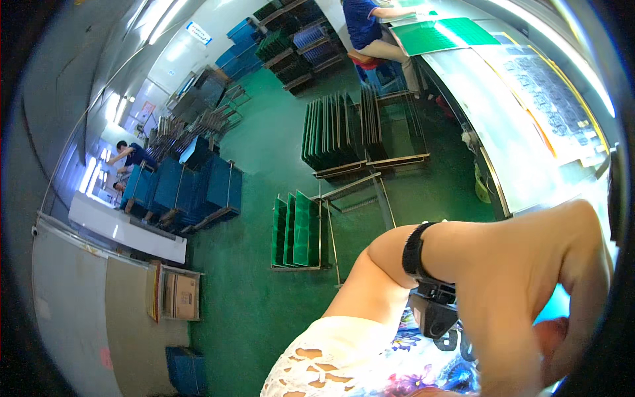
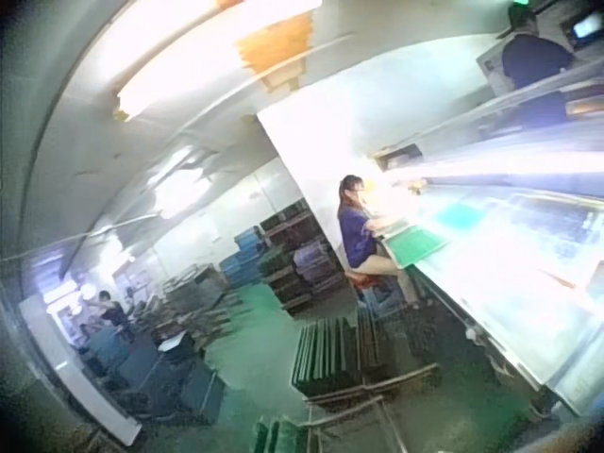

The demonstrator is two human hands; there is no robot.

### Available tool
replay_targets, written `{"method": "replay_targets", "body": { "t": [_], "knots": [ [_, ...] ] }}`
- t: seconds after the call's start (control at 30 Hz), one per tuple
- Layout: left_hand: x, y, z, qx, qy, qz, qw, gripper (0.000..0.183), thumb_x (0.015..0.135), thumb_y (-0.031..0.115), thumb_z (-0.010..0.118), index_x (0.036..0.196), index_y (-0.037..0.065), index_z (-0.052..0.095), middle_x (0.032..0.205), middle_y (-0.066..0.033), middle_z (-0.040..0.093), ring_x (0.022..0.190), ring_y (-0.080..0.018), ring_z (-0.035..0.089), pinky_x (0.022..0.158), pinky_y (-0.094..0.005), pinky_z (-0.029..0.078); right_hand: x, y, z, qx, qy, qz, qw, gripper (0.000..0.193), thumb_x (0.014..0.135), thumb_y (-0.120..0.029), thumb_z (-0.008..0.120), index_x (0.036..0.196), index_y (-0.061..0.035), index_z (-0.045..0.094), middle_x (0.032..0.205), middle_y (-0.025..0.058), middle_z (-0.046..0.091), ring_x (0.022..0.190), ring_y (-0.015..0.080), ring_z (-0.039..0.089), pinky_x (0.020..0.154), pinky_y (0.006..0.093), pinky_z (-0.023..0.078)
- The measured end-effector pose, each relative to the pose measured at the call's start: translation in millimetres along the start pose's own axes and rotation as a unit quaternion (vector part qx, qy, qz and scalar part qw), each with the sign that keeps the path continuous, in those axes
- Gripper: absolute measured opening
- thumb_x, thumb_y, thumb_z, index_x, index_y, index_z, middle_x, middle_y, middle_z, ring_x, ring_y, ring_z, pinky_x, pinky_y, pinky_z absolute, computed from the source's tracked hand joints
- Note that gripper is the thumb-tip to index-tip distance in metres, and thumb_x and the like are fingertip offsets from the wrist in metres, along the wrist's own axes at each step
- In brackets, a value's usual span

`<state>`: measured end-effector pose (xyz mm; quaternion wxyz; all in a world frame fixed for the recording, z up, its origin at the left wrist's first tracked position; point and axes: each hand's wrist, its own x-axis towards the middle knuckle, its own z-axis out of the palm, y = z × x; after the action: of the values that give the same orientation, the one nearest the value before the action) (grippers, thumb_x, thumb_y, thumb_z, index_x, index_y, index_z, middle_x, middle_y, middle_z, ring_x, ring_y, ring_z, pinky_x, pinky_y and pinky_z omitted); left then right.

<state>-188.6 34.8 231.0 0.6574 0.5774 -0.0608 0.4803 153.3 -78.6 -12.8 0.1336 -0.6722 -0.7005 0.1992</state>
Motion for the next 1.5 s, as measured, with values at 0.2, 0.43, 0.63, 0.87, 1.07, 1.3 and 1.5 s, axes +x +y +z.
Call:
{"method": "replay_targets", "body": {
  "t": [0.2, 0.43, 0.63, 0.87, 1.07, 1.3, 1.5],
  "knots": [
    [6.8, -22.5, 1.5, -0.007, 0.015, -0.028, 0.999, 0.013, 0.064, 0.008, 0.073, 0.061, -0.001, 0.064, 0.055, -0.0034, 0.060, 0.051, -0.0106, 0.059, 0.043, -0.0203, 0.039, -0.5, 10.3, 8.3, 0.014, -0.009, 0.004, 1.000, 0.051, 0.076, -0.016, 0.065, 0.122, 0.0001, 0.050, 0.127, 0.0260, 0.043, 0.121, 0.0426, 0.036, 0.102, 0.0495, 0.028],
    [12.6, -45.4, 6.6, -0.002, 0.033, -0.058, 0.998, 0.011, 0.063, 0.005, 0.072, 0.063, -0.001, 0.063, 0.057, -0.0029, 0.060, 0.052, -0.0100, 0.057, 0.044, -0.0197, 0.039, 4.8, 19.7, 22.7, 0.034, -0.017, -0.003, 0.999, 0.054, 0.075, -0.017, 0.066, 0.124, -0.0005, 0.049, 0.130, 0.0255, 0.042, 0.124, 0.0425, 0.033, 0.103, 0.0499, 0.026],
    [20.4, -35.0, 16.1, 0.081, -0.071, 0.194, 0.975, 0.012, 0.063, 0.004, 0.072, 0.064, -0.001, 0.061, 0.061, -0.0004, 0.057, 0.053, -0.0087, 0.055, 0.046, -0.0186, 0.037, 12.2, 21.3, 30.9, 0.048, -0.022, -0.009, 0.999, 0.057, 0.074, -0.018, 0.066, 0.125, -0.0010, 0.048, 0.132, 0.0251, 0.040, 0.126, 0.0423, 0.031, 0.104, 0.0502, 0.024],
    [12.8, -1.0, 22.1, 0.042, -0.106, 0.021, 0.993, 0.018, 0.070, 0.014, 0.073, 0.062, 0.000, 0.064, 0.060, -0.0022, 0.061, 0.053, -0.0081, 0.058, 0.046, -0.0198, 0.041, -9.9, 25.9, 26.4, 0.058, -0.006, 0.033, 0.998, 0.060, 0.073, -0.018, 0.066, 0.127, -0.0016, 0.046, 0.134, 0.0247, 0.038, 0.128, 0.0422, 0.028, 0.106, 0.0505, 0.022],
    [30.8, -17.5, 26.6, 0.009, -0.137, -0.122, 0.983, 0.032, 0.076, 0.029, 0.070, 0.059, 0.001, 0.065, 0.056, -0.0047, 0.062, 0.050, -0.0085, 0.057, 0.046, -0.0223, 0.042, -24.6, 27.1, 32.5, 0.078, 0.040, 0.085, 0.992, 0.063, 0.072, -0.019, 0.066, 0.129, -0.0021, 0.045, 0.136, 0.0243, 0.037, 0.131, 0.0420, 0.026, 0.107, 0.0508, 0.020],
    [-35.7, -107.3, -21.1, 0.392, -0.143, -0.164, 0.894, 0.026, 0.080, 0.027, 0.067, 0.072, 0.003, 0.061, 0.064, -0.0092, 0.057, 0.060, -0.0197, 0.055, 0.055, -0.0313, 0.043, -20.9, -36.6, 35.0, -0.114, 0.116, 0.060, 0.985, 0.083, 0.061, -0.011, 0.073, 0.136, -0.0098, 0.038, 0.147, 0.0168, 0.025, 0.136, 0.0388, 0.017, 0.110, 0.0528, 0.011],
    [-175.6, -146.5, -93.7, 0.458, 0.036, -0.389, 0.798, 0.028, 0.084, 0.030, 0.063, 0.080, 0.002, 0.064, 0.070, -0.0088, 0.063, 0.063, -0.0160, 0.057, 0.059, -0.0302, 0.045, -4.8, -2.3, 60.1, -0.139, 0.237, 0.044, 0.960, 0.051, 0.072, -0.007, 0.066, 0.122, -0.0077, 0.055, 0.137, 0.0129, 0.043, 0.130, 0.0382, 0.032, 0.107, 0.0486, 0.025]
  ]
}}
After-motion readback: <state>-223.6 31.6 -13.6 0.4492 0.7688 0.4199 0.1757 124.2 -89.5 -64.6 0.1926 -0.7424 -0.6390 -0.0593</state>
